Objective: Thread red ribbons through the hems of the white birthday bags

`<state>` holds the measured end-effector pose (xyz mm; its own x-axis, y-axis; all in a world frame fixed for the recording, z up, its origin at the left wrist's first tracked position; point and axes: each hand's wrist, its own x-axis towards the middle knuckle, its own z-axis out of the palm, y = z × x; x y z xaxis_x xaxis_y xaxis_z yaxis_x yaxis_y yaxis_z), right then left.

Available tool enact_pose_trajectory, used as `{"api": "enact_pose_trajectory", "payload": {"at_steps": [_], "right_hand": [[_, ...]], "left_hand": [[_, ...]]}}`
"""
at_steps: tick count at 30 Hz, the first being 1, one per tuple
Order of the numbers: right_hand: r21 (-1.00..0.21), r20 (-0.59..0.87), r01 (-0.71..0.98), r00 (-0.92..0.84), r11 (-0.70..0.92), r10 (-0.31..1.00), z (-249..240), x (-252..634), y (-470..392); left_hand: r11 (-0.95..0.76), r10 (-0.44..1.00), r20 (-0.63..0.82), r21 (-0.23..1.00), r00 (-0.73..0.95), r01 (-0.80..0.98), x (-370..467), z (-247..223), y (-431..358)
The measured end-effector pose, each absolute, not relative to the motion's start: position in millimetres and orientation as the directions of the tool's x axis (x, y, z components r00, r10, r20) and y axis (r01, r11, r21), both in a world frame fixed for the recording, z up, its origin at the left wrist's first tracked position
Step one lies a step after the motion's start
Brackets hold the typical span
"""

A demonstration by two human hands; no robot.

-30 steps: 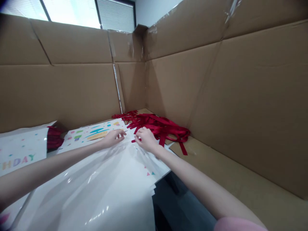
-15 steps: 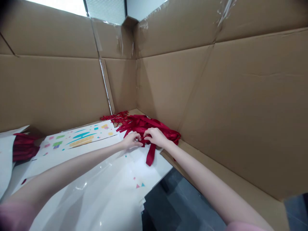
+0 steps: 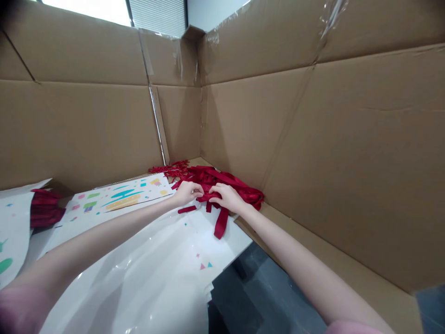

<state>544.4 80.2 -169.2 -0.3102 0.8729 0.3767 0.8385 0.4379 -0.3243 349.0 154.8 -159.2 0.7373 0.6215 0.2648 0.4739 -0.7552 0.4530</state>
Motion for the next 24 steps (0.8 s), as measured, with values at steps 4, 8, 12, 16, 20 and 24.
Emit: {"api": "enact_pose_trajectory", "payload": {"at_steps": [4,8,12,16,20,24], "right_hand": [[-0.304,0.395,0.848,-0.303,0.435,0.867,-165.2,544.7,79.3],[-0.326,0.412,0.839,-0.289,0.436,0.864,-164.1,547.9,78.2],[-0.393,0.428,0.811,-0.254,0.432,0.867,-161.2,549.7,77.6],[-0.4,0.441,0.787,-0.283,0.469,0.852,-155.4,547.8,77.1],[-0.382,0.434,0.793,-0.3,0.475,0.849,-153.7,548.6,75.2],[-0.367,0.424,0.797,-0.316,0.48,0.849,-155.9,550.7,73.8]], "left_hand": [[-0.777,0.61,0.304,0.407,0.731,0.479,350.3,-149.2,153.8],[-0.776,0.617,0.312,0.394,0.723,0.493,347.0,-142.6,160.8],[-0.773,0.601,0.262,0.432,0.755,0.465,342.3,-143.6,162.8],[-0.766,0.586,0.246,0.48,0.772,0.428,347.6,-151.5,155.0],[-0.744,0.593,0.218,0.518,0.775,0.423,356.7,-156.7,154.0],[-0.739,0.584,0.198,0.532,0.787,0.414,359.0,-156.5,161.6]]}}
